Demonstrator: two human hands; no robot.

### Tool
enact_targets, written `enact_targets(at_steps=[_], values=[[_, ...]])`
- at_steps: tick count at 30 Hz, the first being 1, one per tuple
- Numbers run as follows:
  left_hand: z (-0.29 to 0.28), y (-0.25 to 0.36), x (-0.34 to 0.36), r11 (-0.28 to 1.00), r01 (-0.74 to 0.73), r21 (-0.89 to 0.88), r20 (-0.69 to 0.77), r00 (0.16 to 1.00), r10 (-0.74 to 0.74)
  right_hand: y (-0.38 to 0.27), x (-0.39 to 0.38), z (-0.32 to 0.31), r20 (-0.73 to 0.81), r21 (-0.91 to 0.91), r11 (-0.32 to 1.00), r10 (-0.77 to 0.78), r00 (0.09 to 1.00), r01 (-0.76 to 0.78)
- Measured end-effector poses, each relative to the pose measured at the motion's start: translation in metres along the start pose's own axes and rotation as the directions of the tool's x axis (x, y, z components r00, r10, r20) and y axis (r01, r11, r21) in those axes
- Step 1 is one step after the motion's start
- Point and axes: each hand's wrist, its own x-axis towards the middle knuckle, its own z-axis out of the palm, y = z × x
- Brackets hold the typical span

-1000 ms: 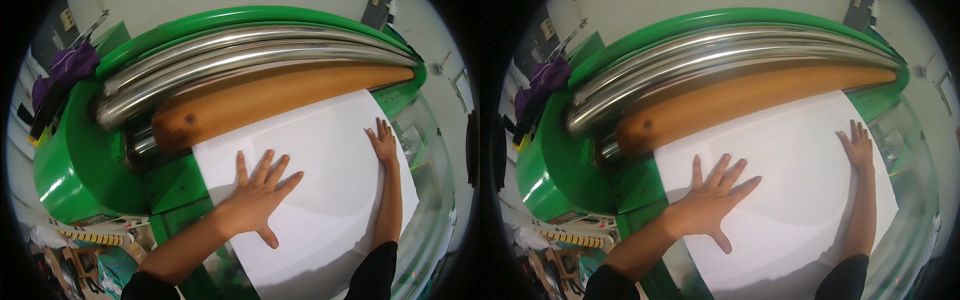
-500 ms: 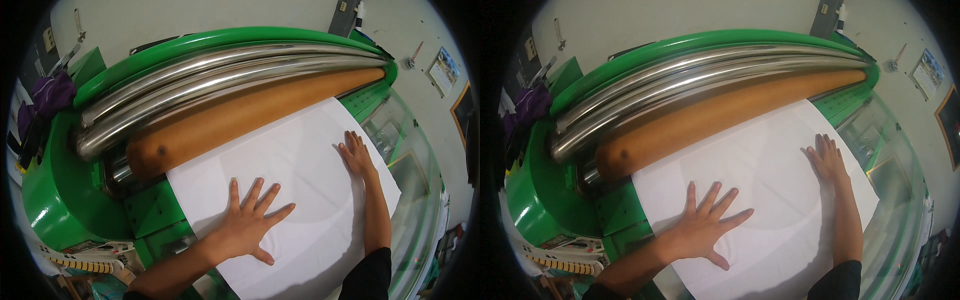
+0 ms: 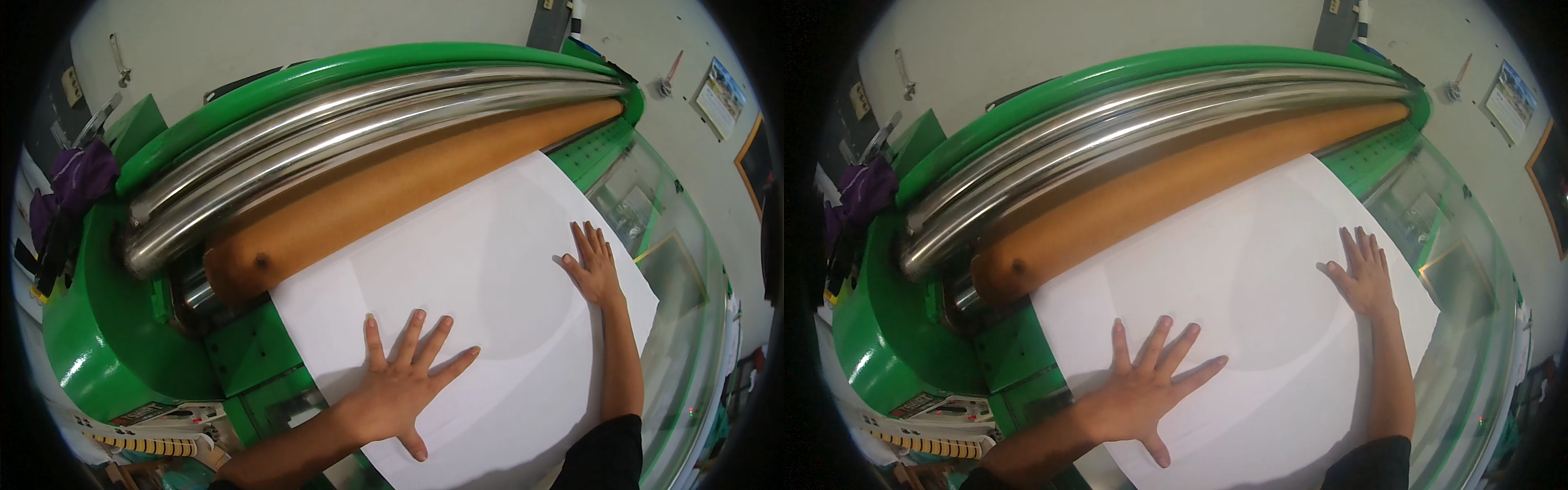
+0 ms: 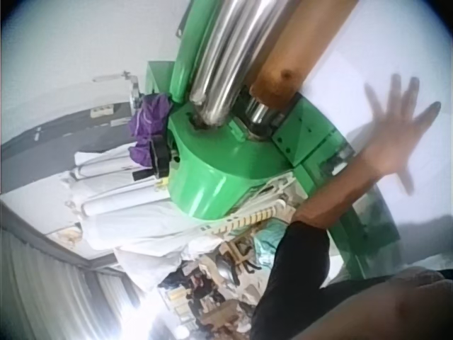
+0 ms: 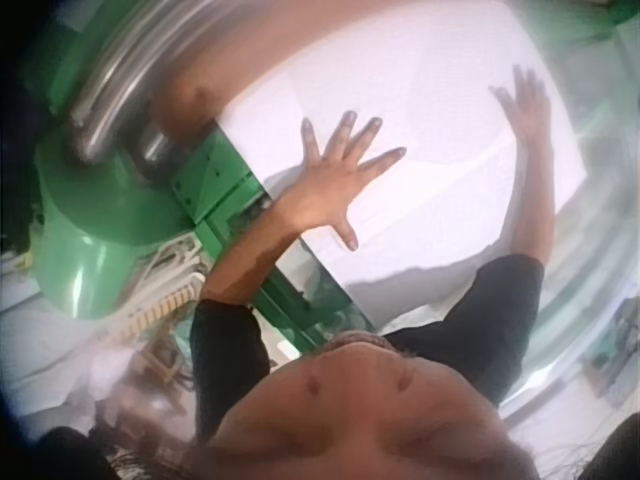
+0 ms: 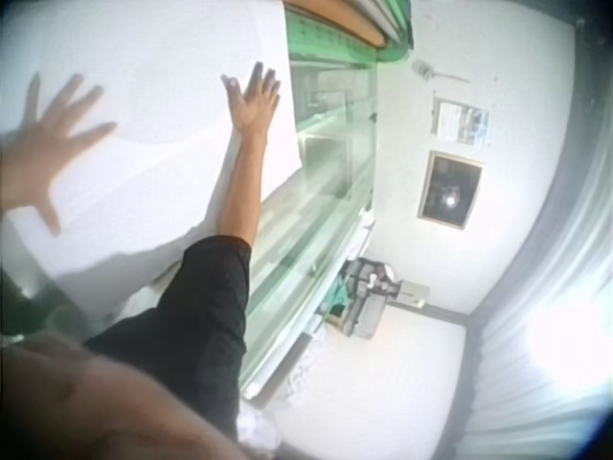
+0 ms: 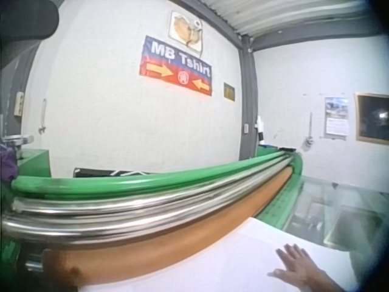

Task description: The person wipes the rollers of a printing machine with a cloth, adjusts controls on the machine panel, and feeds a large sheet of white fabric into the rollers.

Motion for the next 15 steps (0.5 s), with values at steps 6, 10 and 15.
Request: enact_targets(at_steps=[6, 10, 15], values=[[0.014, 0.006, 0.026, 0.99, 0.097, -0.1, -0.202, 0.972, -0.115, -0.007, 0.002, -0.001, 0.016, 0.026, 1.0, -0.011, 1.0, 0.011], [0.021, 0.007, 0.024, 0.998, 0.026, -0.065, -0.402, 0.914, -0.05, -0.005, 0.002, 0.001, 0.0, 0.016, 1.0, -0.013, 1.0, 0.013], [0.02, -0.001, 0.025, 0.991, -0.13, -0.033, -0.192, 0.974, 0.121, -0.007, 0.007, 0.005, -0.011, -0.007, 1.0, -0.014, 1.0, 0.014]])
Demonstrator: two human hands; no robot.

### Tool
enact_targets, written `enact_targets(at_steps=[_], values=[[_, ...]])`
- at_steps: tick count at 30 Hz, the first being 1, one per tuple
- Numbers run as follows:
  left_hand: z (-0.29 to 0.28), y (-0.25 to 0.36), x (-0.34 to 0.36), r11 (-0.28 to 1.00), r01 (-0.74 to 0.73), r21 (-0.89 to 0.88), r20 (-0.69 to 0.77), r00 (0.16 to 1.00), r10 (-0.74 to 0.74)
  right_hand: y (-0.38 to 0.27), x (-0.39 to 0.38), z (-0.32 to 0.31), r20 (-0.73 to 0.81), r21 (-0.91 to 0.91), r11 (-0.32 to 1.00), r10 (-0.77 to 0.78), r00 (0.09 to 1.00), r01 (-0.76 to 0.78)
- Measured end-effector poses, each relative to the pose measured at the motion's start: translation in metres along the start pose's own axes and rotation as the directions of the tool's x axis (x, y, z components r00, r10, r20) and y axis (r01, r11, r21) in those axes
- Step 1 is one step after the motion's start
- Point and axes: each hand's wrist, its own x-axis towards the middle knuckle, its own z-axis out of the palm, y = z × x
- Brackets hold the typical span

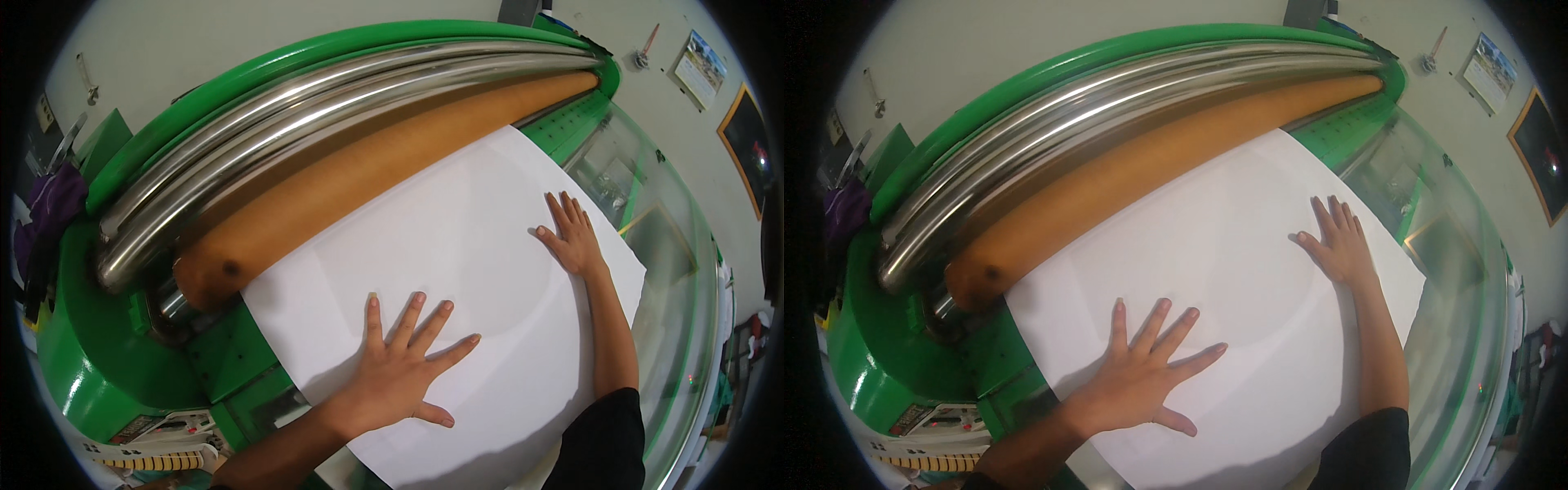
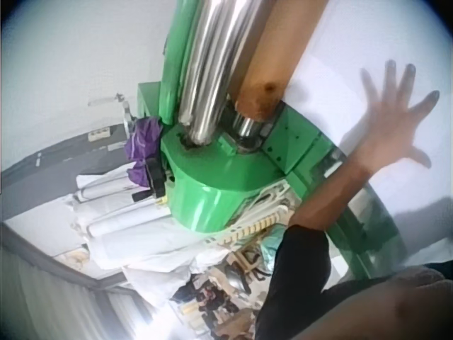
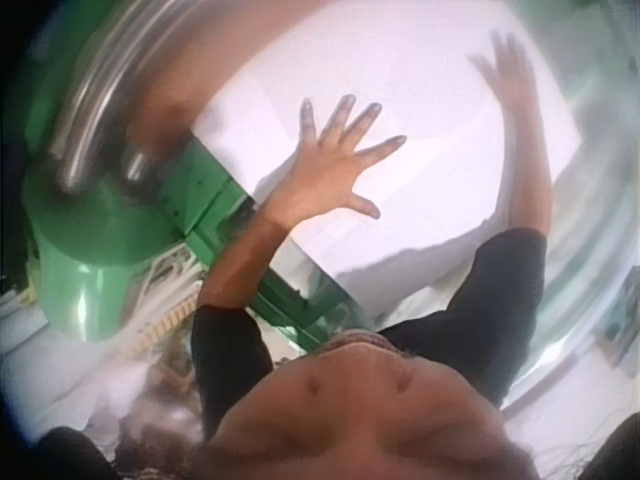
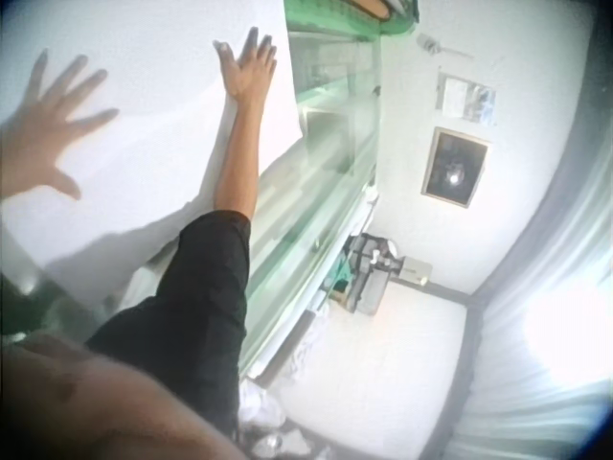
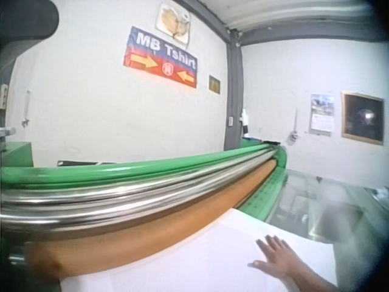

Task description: The person wipes the rollers of a printing machine with a cloth, adjusts controls on the machine panel, and feeds a large sheet of white fabric into the rollers.

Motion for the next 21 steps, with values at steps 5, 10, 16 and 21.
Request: enact_targets(at_steps=[5, 10, 16, 21], values=[[-0.003, 0.0, 0.001, 1.0, 0.007, 0.006, 0.043, 0.999, -0.007, -0.004, 0.0, -0.003, 0.019, -0.019, 1.0, 0.018, 1.0, -0.018], [-0.008, 0.0, 0.001, 1.0, 0.016, 0.006, 0.056, 0.998, -0.016, -0.007, 0.001, -0.004, 0.017, -0.012, 1.0, 0.02, 1.0, -0.02], [-0.006, -0.005, 0.0, 1.0, 0.01, -0.004, 0.02, 1.0, -0.01, -0.011, 0.006, -0.003, 0.033, -0.023, 0.999, 0.03, 0.999, -0.029], [-0.007, -0.004, 0.001, 1.0, 0.014, 0.0, 0.021, 1.0, -0.014, -0.007, 0.008, 0.0, 0.032, -0.029, 0.999, 0.023, 0.999, -0.022]])
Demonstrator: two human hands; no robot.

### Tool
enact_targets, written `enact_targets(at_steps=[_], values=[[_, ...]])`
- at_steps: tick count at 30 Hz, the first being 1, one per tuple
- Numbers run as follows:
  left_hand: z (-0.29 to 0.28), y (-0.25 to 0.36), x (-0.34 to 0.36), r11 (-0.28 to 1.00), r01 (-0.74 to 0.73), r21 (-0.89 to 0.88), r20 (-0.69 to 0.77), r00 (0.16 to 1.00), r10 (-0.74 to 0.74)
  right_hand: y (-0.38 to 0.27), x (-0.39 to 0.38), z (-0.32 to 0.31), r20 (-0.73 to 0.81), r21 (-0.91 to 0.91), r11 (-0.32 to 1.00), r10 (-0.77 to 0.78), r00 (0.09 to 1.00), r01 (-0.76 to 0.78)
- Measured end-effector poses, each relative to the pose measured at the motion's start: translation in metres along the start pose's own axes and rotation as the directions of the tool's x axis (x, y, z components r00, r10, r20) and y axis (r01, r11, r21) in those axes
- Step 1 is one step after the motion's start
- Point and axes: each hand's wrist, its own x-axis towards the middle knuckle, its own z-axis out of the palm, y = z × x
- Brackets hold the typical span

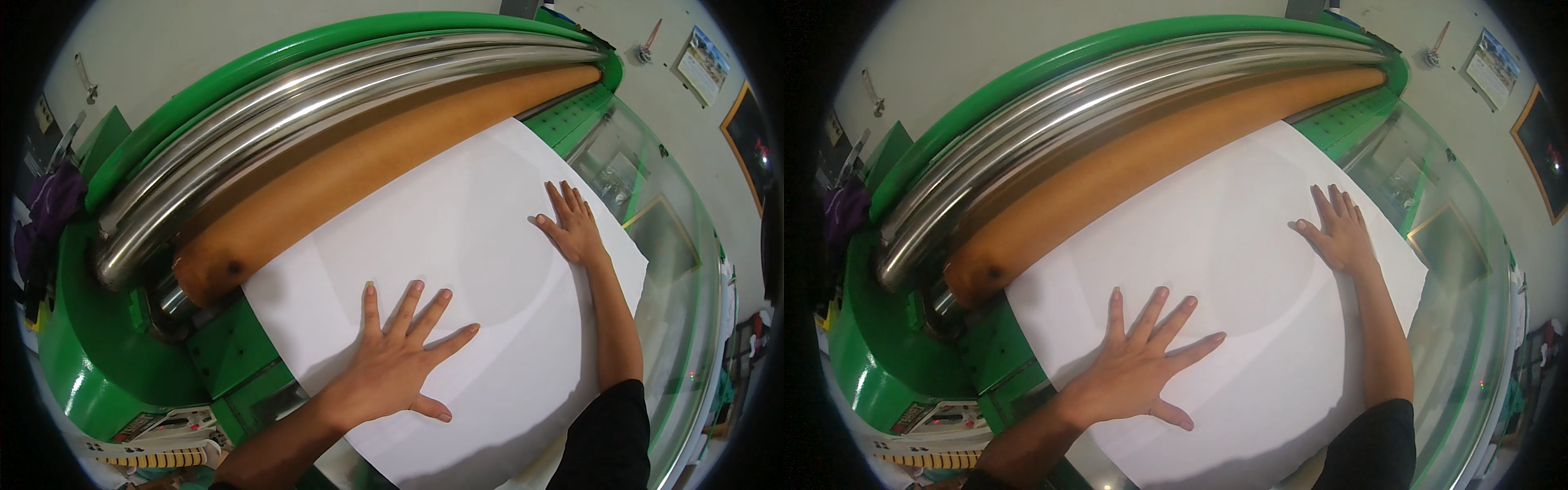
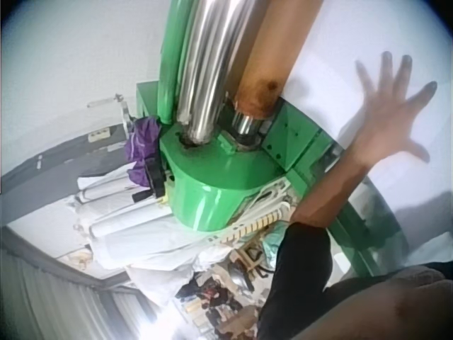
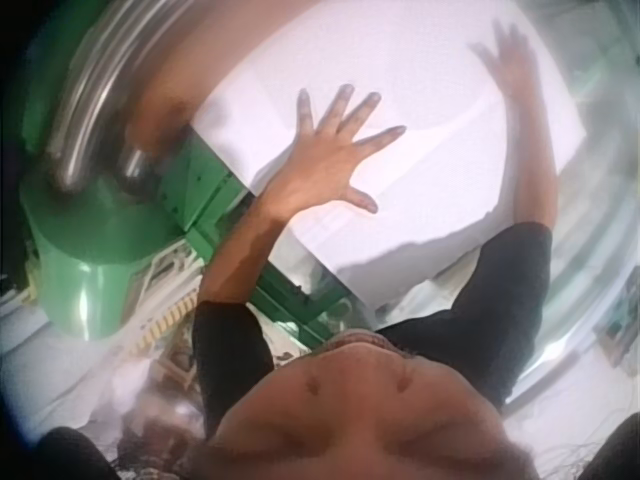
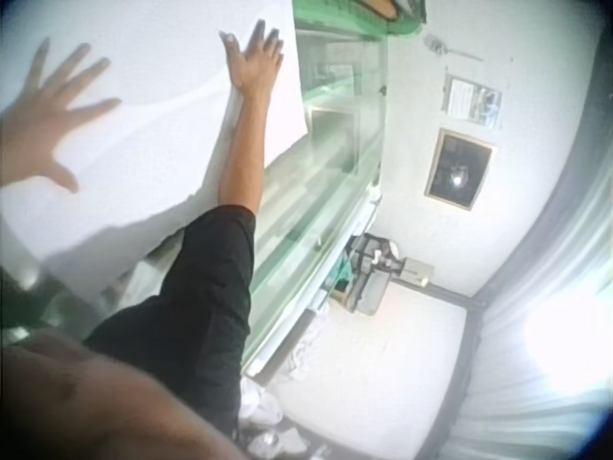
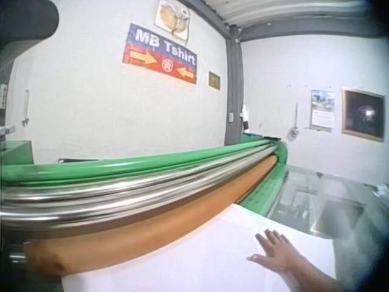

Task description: The person wipes the rollers of a printing machine with a cloth, adjusts controls on the machine panel, and feeds a large sheet of white fabric into the rollers.

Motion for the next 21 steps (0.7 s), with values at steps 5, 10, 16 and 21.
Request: enact_targets(at_steps=[5, 10, 16, 21], values=[[0.001, -0.0032, 0.0005, 1.0, -0.005, 0.002, -0.01, 1.0, 0.005, -0.0033, 0.0017, -0.0008, 0.006, 0.0, 1.0, 0.008, 1.0, -0.008], [-0.0002, -0.0043, 0.0007, 1.0, 0.002, -0.001, -0.007, 1.0, -0.002, -0.0047, 0.0033, -0.0018, 0.005, -0.006, 1.0, 0.01, 1.0, -0.01], [-0.0007, -0.0065, 0.0003, 1.0, 0.009, -0.012, -0.012, 1.0, -0.009, -0.0047, 0.0061, -0.0003, 0.01, -0.004, 1.0, 0.017, 1.0, -0.017], [-0.0003, -0.0076, 0.0004, 0.999, 0.02, -0.026, -0.006, 1.0, -0.02, -0.0028, 0.0095, 0.0028, 0.008, -0.001, 1.0, 0.011, 1.0, -0.011]])
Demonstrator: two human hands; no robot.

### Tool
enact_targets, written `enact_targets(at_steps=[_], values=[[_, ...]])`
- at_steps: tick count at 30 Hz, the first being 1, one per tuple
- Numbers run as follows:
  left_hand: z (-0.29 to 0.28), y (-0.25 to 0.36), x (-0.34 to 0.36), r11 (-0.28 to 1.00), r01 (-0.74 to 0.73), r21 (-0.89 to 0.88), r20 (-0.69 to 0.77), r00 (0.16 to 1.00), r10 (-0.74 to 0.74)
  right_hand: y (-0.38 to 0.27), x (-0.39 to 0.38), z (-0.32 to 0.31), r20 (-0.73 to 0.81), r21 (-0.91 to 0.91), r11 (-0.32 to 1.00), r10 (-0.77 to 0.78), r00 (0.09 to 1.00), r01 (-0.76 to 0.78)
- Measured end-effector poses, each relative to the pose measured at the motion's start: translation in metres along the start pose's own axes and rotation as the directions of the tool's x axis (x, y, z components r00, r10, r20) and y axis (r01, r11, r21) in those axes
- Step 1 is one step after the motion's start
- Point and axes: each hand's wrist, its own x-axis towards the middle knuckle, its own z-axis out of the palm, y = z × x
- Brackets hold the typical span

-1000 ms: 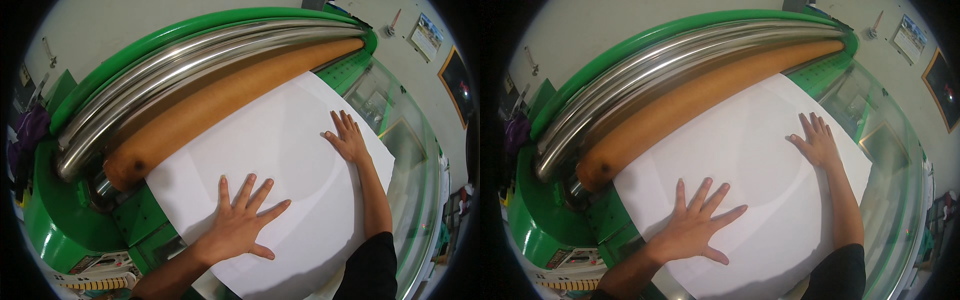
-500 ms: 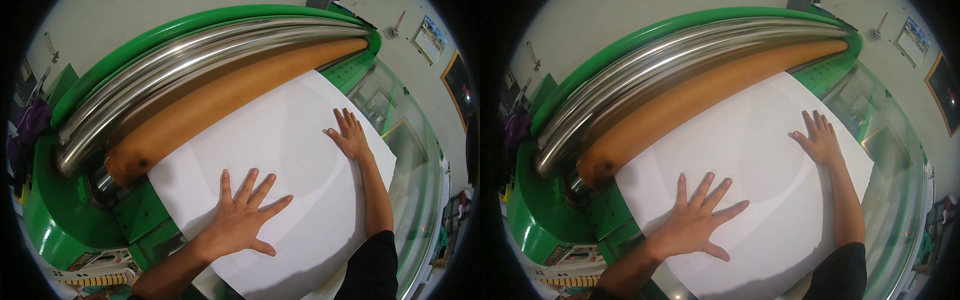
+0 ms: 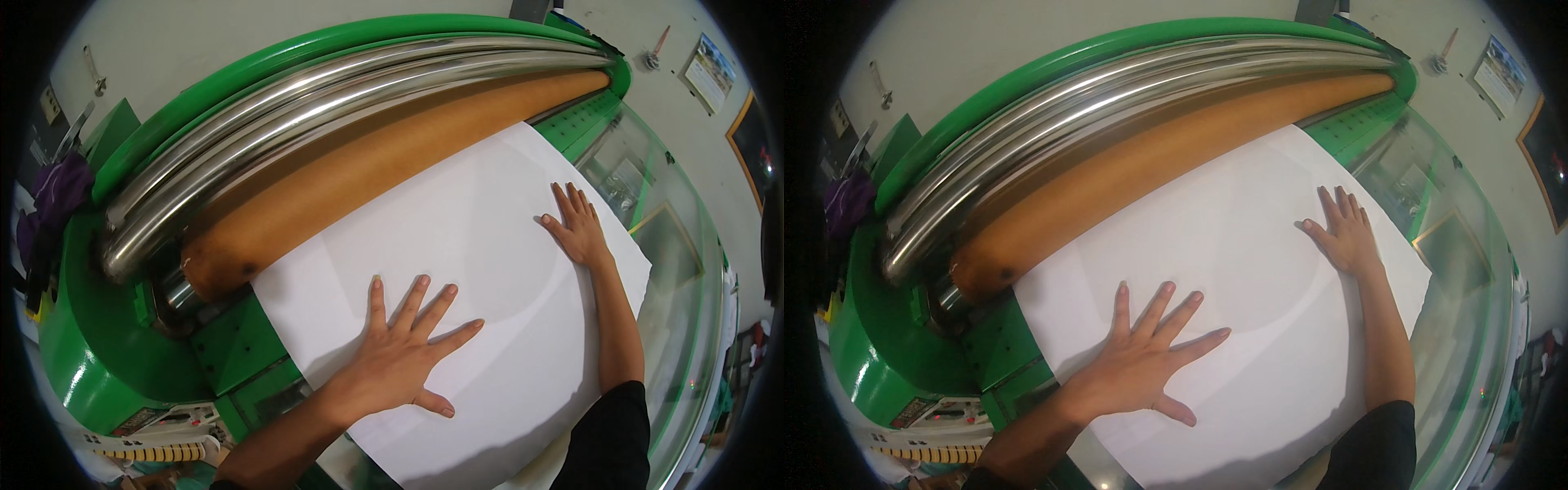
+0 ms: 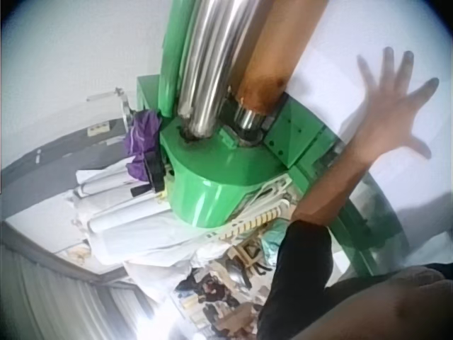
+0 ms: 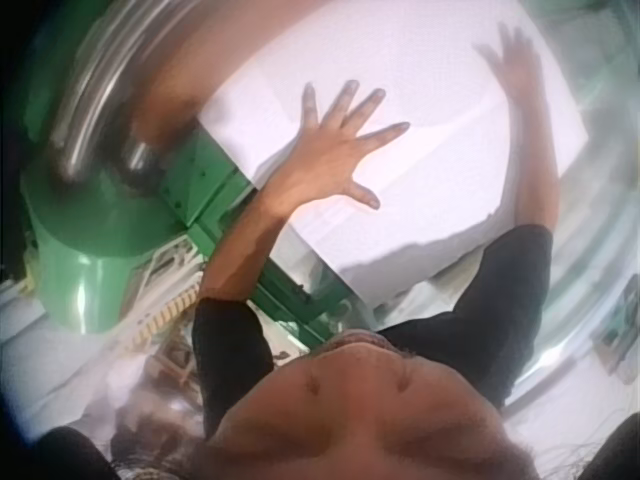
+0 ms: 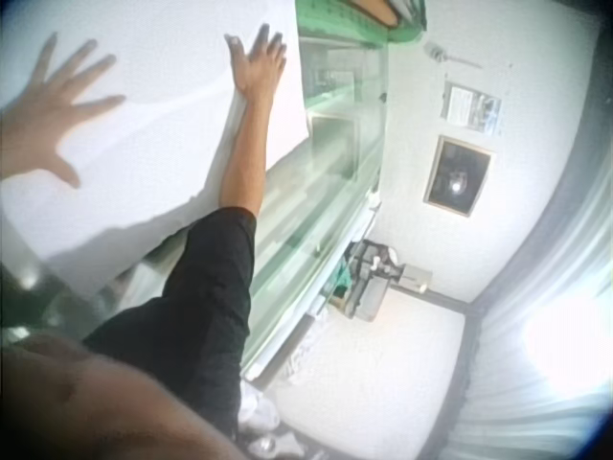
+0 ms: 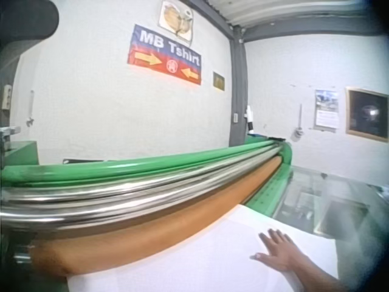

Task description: The person wipes the rollers of a printing machine with a cloth, adjusts controls on the machine panel, and feeds a large sheet of white fabric into the rollers.

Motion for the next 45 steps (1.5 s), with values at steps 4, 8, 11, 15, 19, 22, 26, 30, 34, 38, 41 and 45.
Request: enact_targets(at_steps=[4, 8, 11, 15, 19, 22, 26, 30, 34, 38, 41, 45], values=[[0.002, -0.003, 0.001, 1.0, -0.003, 0.002, -0.003, 1.0, 0.003, -0.005, -0.001, -0.004, 0.005, 0.01, 1.0, 0.008, 1.0, -0.008], [-0.001, -0.002, 0.001, 1.0, 0.003, 0.017, 0.007, 1.0, -0.003, -0.005, 0.001, -0.003, -0.001, 0.009, 1.0, 0.005, 1.0, -0.005], [0.0, -0.004, 0.0, 1.0, -0.001, 0.017, -0.001, 1.0, 0.001, -0.004, 0.002, 0.0, -0.003, 0.014, 1.0, 0.001, 1.0, -0.001], [-0.003, -0.005, 0.001, 1.0, 0.003, 0.025, 0.012, 1.0, -0.003, -0.006, 0.003, -0.001, -0.001, 0.014, 1.0, 0.002, 1.0, -0.002], [-0.004, -0.007, 0.001, 1.0, 0.003, 0.025, 0.004, 1.0, -0.003, -0.007, 0.004, -0.002, -0.003, 0.027, 1.0, 0.002, 1.0, -0.002], [-0.004, -0.007, 0.001, 1.0, 0.002, 0.024, 0.0, 1.0, -0.002, -0.009, 0.005, -0.003, 0.0, 0.032, 0.999, 0.006, 1.0, -0.006], [-0.007, -0.007, 0.0, 0.999, 0.018, 0.045, 0.027, 0.999, -0.019, -0.01, 0.007, -0.002, -0.009, 0.027, 1.0, 0.012, 1.0, -0.012], [-0.005, -0.01, -0.001, 0.999, 0.011, 0.051, 0.008, 1.0, -0.011, -0.01, 0.01, 0.0, -0.017, 0.021, 0.999, 0.026, 1.0, -0.025], [-0.004, -0.01, 0.0, 0.999, 0.007, 0.032, -0.024, 1.0, -0.007, -0.003, 0.016, 0.004, -0.014, 0.063, 0.997, 0.037, 0.999, -0.036], [0.003, -0.011, 0.0, 0.998, 0.014, 0.064, -0.078, 0.997, -0.009, -0.008, 0.017, 0.002, 0.001, 0.054, 0.998, 0.035, 0.999, -0.035], [0.001, -0.011, 0.001, 0.996, 0.019, 0.087, -0.086, 0.996, -0.012, -0.013, 0.017, -0.001, -0.002, 0.056, 0.998, 0.042, 0.999, -0.042], [0.001, -0.009, 0.001, 0.995, 0.021, 0.1, -0.099, 0.995, -0.011, -0.006, 0.02, 0.009, -0.095, 0.053, 0.996, 0.07, 0.993, -0.066]])
